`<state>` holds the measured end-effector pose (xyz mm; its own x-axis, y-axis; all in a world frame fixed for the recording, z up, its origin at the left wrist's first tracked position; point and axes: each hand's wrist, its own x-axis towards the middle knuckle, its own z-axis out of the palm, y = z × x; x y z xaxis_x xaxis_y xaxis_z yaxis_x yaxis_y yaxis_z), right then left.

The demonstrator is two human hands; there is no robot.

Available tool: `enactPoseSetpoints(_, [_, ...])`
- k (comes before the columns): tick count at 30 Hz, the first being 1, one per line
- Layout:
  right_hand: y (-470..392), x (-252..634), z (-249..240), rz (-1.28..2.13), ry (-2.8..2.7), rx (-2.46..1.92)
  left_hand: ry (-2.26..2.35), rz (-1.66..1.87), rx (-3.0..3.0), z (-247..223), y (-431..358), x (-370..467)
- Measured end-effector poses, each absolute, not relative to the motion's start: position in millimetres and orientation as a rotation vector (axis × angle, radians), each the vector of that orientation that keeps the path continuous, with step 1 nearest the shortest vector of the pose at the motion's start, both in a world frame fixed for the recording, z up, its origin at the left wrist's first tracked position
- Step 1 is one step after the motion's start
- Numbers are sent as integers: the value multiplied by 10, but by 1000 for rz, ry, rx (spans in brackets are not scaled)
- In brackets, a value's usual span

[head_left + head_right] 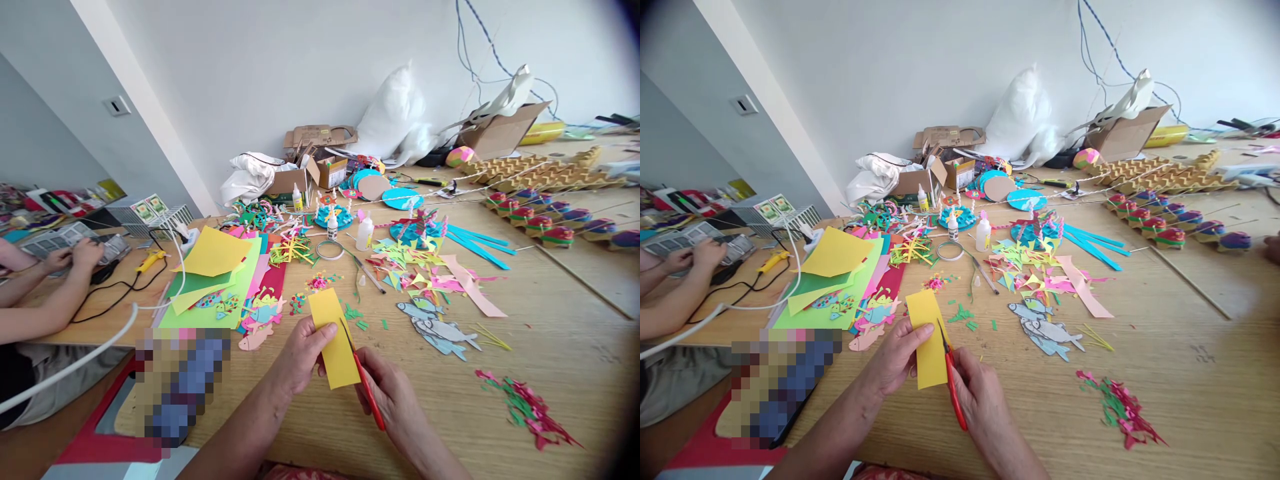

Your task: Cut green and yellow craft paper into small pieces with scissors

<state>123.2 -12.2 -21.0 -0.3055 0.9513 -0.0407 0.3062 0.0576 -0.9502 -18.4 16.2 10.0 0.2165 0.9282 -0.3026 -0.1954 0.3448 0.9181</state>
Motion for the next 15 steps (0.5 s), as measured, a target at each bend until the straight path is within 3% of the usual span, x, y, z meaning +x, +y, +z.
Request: enactPoseSetpoints(15, [-115, 1234, -198, 1248, -1719, -1290, 1076, 988, 998, 19, 180, -183])
